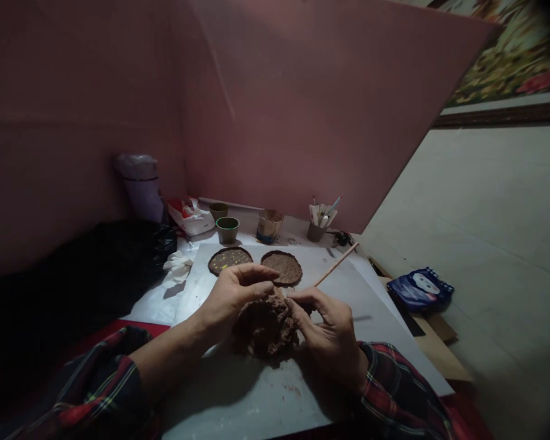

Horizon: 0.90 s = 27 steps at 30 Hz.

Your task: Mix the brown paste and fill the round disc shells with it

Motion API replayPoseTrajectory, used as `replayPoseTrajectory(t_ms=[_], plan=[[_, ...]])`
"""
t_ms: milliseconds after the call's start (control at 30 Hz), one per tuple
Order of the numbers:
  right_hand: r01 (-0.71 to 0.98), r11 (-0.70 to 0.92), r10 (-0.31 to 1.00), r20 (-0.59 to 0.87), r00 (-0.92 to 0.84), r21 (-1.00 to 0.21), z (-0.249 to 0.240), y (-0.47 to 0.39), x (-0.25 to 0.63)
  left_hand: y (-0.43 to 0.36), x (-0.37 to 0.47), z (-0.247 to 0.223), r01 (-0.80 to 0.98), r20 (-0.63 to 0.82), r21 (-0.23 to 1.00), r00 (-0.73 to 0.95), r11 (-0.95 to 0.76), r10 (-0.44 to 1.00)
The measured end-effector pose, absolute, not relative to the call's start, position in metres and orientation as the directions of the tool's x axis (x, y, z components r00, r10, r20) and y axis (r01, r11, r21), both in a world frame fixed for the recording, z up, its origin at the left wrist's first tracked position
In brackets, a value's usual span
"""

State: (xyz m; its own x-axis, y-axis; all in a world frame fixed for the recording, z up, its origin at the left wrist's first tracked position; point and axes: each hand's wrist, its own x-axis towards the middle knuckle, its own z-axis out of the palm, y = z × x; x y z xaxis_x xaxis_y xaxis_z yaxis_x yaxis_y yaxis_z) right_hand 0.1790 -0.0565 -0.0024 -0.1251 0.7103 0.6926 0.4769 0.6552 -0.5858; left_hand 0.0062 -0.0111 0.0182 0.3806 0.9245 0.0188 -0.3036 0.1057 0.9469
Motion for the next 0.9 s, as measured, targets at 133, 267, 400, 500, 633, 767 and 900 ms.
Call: replayPoseTrajectory(t_ms=[133,267,400,500,633,767,900], plan=[[0.381,0.588,0.733,0.669,0.122,-0.714,-0.004,-0.058,0.175,-0.013,0.008,0.020,-0.177,0.032,0.984,0.318,0.026,0.947],[0.113,0.480,0.830,0.493,0.262,-0.870,-0.004,-0.055,0.173,-0.014,0.011,0.018,-0.099,0.063,0.994,0.298,-0.035,0.952],[-0.115,0.356,0.925,0.333,0.182,-0.927,-0.004,-0.052,0.175,-0.015,0.012,0.012,0.010,0.157,0.985,0.349,-0.171,0.924],[-0.225,0.327,0.942,0.297,0.157,-0.918,-0.006,-0.051,0.176,-0.015,0.012,0.007,0.076,0.250,0.949,0.407,-0.306,0.879],[-0.289,0.331,0.943,0.309,0.122,-0.898,-0.006,-0.053,0.175,-0.017,0.011,0.008,0.140,0.357,0.884,0.411,-0.445,0.839],[-0.329,0.341,0.940,0.327,0.099,-0.881,-0.004,-0.056,0.174,-0.019,0.010,0.018,0.192,0.369,0.864,0.388,-0.466,0.844],[-0.397,0.321,0.944,0.326,0.056,-0.860,-0.001,-0.055,0.174,-0.019,0.009,0.021,0.275,0.388,0.818,0.384,-0.505,0.838]])
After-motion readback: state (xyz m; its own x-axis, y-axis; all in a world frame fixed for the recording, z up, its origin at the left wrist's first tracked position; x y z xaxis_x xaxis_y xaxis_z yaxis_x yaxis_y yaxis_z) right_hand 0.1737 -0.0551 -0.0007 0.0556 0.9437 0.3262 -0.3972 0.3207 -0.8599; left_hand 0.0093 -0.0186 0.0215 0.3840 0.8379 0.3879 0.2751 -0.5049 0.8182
